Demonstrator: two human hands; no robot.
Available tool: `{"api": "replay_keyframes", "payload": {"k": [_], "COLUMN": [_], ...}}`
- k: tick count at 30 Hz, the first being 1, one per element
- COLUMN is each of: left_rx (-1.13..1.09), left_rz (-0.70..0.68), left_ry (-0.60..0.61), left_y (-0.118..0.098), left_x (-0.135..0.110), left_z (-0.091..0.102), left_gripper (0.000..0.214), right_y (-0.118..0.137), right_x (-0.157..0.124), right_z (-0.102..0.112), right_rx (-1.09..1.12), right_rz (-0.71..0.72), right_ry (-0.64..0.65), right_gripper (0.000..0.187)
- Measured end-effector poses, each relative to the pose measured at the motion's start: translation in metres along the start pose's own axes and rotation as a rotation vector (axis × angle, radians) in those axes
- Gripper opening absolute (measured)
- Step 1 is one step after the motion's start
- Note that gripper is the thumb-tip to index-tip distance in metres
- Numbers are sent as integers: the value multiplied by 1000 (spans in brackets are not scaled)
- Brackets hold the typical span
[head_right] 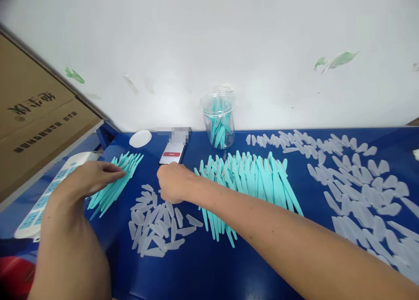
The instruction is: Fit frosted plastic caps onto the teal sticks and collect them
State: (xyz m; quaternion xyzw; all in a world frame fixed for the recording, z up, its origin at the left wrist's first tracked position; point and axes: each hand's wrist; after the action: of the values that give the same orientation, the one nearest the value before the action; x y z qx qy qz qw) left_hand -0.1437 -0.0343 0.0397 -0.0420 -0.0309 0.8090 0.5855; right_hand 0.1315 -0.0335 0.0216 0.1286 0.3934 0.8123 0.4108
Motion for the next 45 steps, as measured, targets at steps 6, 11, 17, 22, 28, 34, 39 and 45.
{"api": "replay_keyframes", "payload": {"k": [6,11,17,22,28,34,39,45], "left_rx": [-151,-470,-775,-741,-683,-684,-663,-653], "left_rz": [-205,-520,-599,-589,-578,-539,-544,-521], "left_ry": [-89,48,331,382,390,436,434,436], "left_y": [-35,-104,-153,-157,-154,-152,-152,-149], "left_x": [-25,-58,-89,-93,-92,-90,-90,-89], "left_z": [12,1,-14,-22,-23,-25,-24,-23], "left_gripper": [32,39,31,32,30,33,30,35], "right_y": [-3,-37,-70,-70,-70,-70,-72,-73], "right_x": [-30,-98,-148,-151,-150,-151,-151,-152], "right_z": [34,60,40,29,26,21,19,19], "right_rx": [51,682,1122,1236,1297,1255,1220,1216], "right_rz": [-53,-210,-330,-367,-382,-375,-354,-365], "right_ry": [-134,-467,-610,-620,-630,-591,-593,-601], "right_gripper": [20,12,26,28,25,26,24,24]}}
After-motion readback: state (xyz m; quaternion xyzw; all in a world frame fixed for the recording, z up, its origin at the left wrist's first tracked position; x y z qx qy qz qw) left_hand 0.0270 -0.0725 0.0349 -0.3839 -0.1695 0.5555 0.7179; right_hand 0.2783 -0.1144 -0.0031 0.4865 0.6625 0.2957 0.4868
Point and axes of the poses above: each hand's wrist, its own x-axis towards the middle knuckle, its own z-axis out of the back of the hand, y = z × x, and after that the axes turned 7 degrees about -y, right-handed
